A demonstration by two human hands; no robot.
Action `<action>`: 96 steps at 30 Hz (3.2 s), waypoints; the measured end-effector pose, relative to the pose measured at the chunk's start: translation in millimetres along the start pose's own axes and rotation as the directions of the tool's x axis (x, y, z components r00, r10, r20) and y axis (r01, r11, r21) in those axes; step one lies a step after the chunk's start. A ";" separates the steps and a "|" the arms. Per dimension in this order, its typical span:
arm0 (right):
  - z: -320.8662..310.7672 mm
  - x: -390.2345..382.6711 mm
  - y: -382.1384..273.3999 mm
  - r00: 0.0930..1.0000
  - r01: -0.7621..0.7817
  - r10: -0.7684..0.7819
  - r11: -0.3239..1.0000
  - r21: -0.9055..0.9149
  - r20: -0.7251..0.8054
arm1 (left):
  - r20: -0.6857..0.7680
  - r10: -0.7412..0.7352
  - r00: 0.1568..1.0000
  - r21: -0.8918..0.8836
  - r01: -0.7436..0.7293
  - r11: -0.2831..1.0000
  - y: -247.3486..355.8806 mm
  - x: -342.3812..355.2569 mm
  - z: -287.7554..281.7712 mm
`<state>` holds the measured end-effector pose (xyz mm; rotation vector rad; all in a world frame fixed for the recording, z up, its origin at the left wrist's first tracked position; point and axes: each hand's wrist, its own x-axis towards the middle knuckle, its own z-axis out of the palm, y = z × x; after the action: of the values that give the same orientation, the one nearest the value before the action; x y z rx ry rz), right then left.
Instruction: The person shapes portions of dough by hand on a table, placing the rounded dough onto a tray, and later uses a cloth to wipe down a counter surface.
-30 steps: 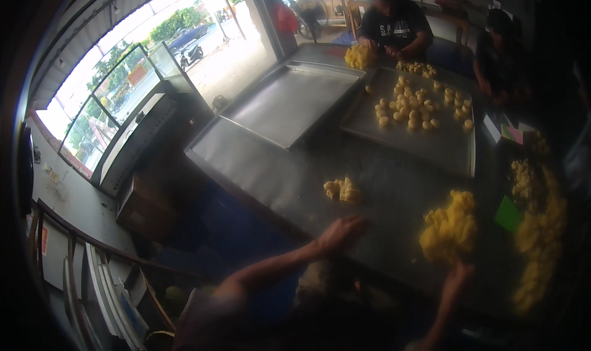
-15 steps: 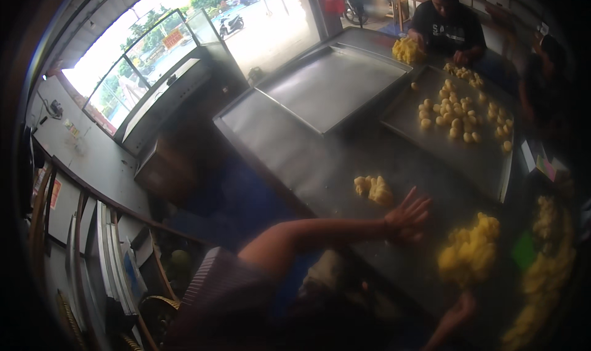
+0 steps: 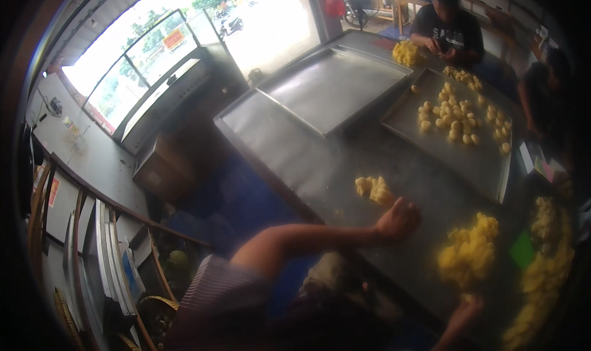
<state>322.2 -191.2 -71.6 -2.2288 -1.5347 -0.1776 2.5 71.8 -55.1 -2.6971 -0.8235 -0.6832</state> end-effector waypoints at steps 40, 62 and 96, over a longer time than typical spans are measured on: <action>-37.7 57.2 -239.3 0.945 0.275 -0.328 0.790 0.548 -0.001 | 0.434 -0.352 0.829 -0.753 0.549 0.363 48.1 -6.8 -88.7; 9.5 73.1 -219.6 0.900 -0.332 -0.033 0.592 0.734 0.434 | 0.445 -0.088 0.891 -0.858 0.453 0.242 46.3 -19.8 -80.2; -30.2 7.8 -154.6 0.971 -0.211 0.228 0.960 0.185 -0.078 | 0.118 -0.048 0.992 -0.503 0.101 0.859 1.8 -34.8 -49.8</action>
<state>187.7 -150.9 0.3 -2.1943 -1.1921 -0.0806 -40.1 36.6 -29.7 -3.2081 -0.8767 -0.8964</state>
